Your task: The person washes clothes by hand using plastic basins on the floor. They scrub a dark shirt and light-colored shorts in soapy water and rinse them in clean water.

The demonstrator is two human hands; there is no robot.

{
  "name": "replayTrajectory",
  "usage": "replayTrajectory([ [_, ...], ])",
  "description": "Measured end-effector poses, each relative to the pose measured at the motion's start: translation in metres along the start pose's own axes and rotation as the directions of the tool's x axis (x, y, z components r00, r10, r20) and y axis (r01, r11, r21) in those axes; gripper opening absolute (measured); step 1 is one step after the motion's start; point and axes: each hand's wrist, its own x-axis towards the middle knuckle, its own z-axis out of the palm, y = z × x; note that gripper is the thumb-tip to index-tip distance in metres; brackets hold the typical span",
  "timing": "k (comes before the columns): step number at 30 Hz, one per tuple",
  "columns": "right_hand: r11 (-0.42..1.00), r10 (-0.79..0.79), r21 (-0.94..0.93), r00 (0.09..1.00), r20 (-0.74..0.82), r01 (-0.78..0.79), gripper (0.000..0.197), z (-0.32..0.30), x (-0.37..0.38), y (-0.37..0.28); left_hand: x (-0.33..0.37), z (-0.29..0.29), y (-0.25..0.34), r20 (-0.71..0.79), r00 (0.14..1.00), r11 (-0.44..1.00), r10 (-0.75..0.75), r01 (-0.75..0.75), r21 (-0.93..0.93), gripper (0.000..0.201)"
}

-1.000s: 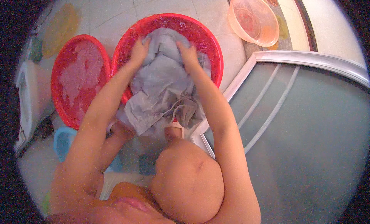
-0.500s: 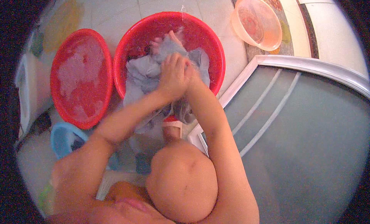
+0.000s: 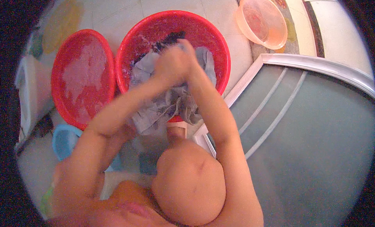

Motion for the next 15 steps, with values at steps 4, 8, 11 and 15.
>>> replayTrajectory([
  [4,0.967,0.079,0.189,0.908,0.411,-0.170,0.025,-0.015,0.013,0.023,0.028,0.015,-0.064,0.035,0.997,0.996,-0.075,0.074,0.041,0.032],
  [8,0.998,-0.051,0.041,0.994,0.092,0.047,0.037,-0.015,-0.009,0.022,0.033,0.008,-0.154,0.303,0.798,0.532,-0.522,0.582,-0.616,0.037],
  [11,0.969,-0.231,-0.112,0.969,-0.083,0.222,0.045,-0.042,0.009,0.022,-0.013,0.038,-0.138,0.227,0.887,0.890,-0.401,0.436,-0.133,0.038],
  [15,0.084,-0.593,-0.992,0.805,0.027,0.095,0.042,-0.037,0.026,0.037,0.009,0.001,-0.141,0.419,0.839,0.932,-0.348,0.264,0.247,0.032],
])
